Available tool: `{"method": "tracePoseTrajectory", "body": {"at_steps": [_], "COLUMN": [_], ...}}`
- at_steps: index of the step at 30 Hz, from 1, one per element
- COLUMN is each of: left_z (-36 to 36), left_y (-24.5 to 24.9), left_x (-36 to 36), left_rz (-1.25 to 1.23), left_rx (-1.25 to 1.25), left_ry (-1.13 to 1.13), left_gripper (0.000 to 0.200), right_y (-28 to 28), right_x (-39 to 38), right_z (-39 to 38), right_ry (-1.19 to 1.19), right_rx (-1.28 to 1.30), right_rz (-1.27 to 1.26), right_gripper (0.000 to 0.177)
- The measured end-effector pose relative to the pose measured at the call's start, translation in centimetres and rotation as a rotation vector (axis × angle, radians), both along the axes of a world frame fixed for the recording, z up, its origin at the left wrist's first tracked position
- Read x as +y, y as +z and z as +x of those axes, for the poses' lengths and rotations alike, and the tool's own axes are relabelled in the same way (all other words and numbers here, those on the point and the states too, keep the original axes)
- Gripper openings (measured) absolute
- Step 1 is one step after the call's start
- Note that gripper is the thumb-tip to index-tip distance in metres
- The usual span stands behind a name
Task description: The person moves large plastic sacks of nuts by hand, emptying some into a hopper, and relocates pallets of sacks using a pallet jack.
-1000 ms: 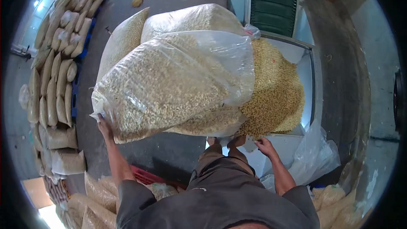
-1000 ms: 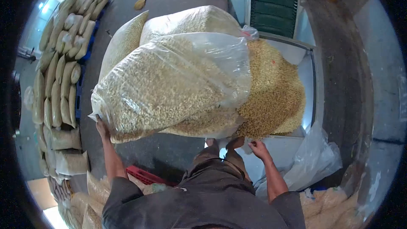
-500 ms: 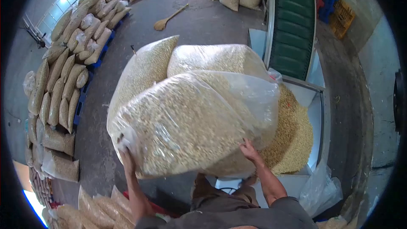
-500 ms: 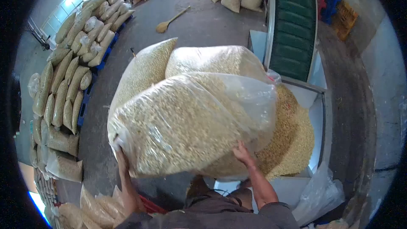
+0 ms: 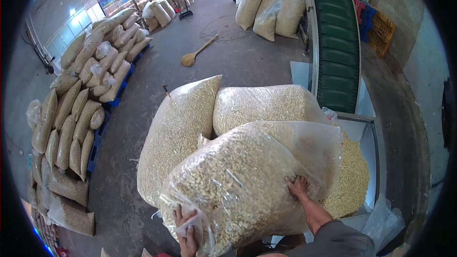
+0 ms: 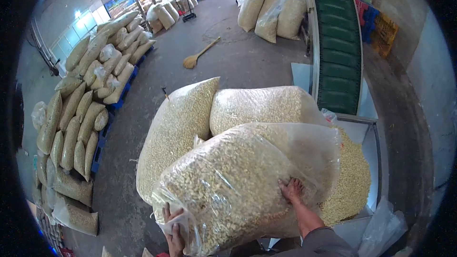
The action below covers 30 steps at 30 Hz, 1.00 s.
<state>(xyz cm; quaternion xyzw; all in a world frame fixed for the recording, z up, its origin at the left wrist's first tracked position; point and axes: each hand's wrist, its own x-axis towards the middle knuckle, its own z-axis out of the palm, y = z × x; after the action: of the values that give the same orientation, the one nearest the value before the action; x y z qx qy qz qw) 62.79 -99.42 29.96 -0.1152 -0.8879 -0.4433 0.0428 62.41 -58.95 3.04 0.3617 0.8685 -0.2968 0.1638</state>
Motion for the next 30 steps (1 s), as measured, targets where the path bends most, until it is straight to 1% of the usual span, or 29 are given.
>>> {"method": "tracePoseTrajectory", "body": {"at_steps": [1,2,4,5,6,7,8,10,11,12,14,15,16,17,18,19,20,21,22,24,25,26,27,28,30], "left_z": [0.1,0.3,-0.3,-0.2,-0.2,-0.5,-0.3,-0.1,-0.2,-0.1,-0.1,0.0,0.0,0.1,0.5,0.7,1.1,1.6,2.0,3.5,4.7,6.0,7.5,9.0,10.4], "left_y": [-1.7,-3.4,-5.2,-5.6,-5.9,-6.4,-7.1,-7.0,-6.5,-6.5,-7.4,-7.9,-7.2,-5.9,-5.3,-4.8,-4.1,-3.5,-2.9,-3.1,-3.5,-2.0,-1.3,-0.4,2.5], "left_x": [-0.4,-0.8,-1.2,-2.0,-2.8,-3.6,-4.1,-3.8,-3.1,-3.7,-5.8,-5.7,-5.4,-4.7,-3.6,-3.1,-2.4,-1.4,-0.5,-0.4,0.2,2.9,4.3,5.5,9.4], "left_rz": [0.176,0.352,0.614,0.718,0.822,0.839,0.835,1.188,1.172,1.158,0.996,1.102,0.936,0.817,0.767,0.745,0.733,0.720,0.711,0.703,0.634,0.623,0.567,0.513,0.608], "left_rx": [-0.012,-0.025,0.053,0.051,0.051,0.096,0.103,0.118,0.134,0.118,0.127,0.194,0.209,0.203,0.220,0.227,0.233,0.252,0.283,0.300,0.429,0.413,0.362,0.305,0.226], "left_ry": [0.047,0.092,0.224,0.218,0.214,0.173,0.170,0.278,0.287,0.290,0.090,0.155,0.039,-0.009,0.091,0.073,0.086,0.161,0.238,0.269,0.196,0.243,0.236,0.238,0.315], "left_gripper": [0.054,0.055,0.055,0.054,0.053,0.049,0.049,0.047,0.046,0.046,0.048,0.046,0.048,0.049,0.050,0.050,0.051,0.051,0.052,0.051,0.046,0.042,0.041,0.041,0.035], "right_y": [-0.4,-1.3,-3.0,-3.3,-3.3,-3.2,-4.2,-6.4,-6.6,-5.2,-3.7,-3.2,-2.6,-1.8,0.2,2.5,3.5,4.5,5.2,3.8,6.2,8.3,9.1,9.3,8.1], "right_x": [-0.3,-0.1,0.7,1.2,1.5,1.9,2.5,3.3,3.6,3.7,4.0,4.3,4.8,5.4,5.5,5.5,5.2,4.9,5.0,5.8,7.3,8.6,9.5,10.1,11.3], "right_z": [-0.3,-0.3,-0.2,0.0,-0.1,-0.4,-0.4,-0.3,-0.2,0.0,0.5,1.0,1.8,2.1,2.5,3.0,4.1,4.5,4.6,5.0,4.9,4.4,4.2,4.1,3.3], "right_ry": [-0.004,-0.005,0.051,0.047,0.109,0.172,0.172,0.219,0.215,0.195,0.127,0.084,0.052,0.064,0.039,0.021,0.023,0.045,0.074,0.011,0.000,0.006,-0.005,-0.009,0.071], "right_rx": [0.003,0.007,0.188,0.189,0.245,0.305,0.312,0.458,0.455,0.443,0.431,0.428,0.537,0.635,0.610,0.601,0.572,0.604,0.641,0.700,0.627,0.552,0.536,0.518,0.460], "right_rz": [0.083,0.081,0.230,0.227,0.231,0.235,0.231,0.170,0.162,0.107,0.007,-0.037,-0.175,-0.265,-0.345,-0.416,-0.429,-0.562,-0.694,-0.751,-0.663,-0.575,-0.546,-0.516,-0.311], "right_gripper": [0.086,0.086,0.069,0.069,0.062,0.057,0.057,0.047,0.047,0.045,0.043,0.042,0.045,0.043,0.040,0.037,0.037,0.033,0.030,0.027,0.026,0.026,0.026,0.026,0.027]}}
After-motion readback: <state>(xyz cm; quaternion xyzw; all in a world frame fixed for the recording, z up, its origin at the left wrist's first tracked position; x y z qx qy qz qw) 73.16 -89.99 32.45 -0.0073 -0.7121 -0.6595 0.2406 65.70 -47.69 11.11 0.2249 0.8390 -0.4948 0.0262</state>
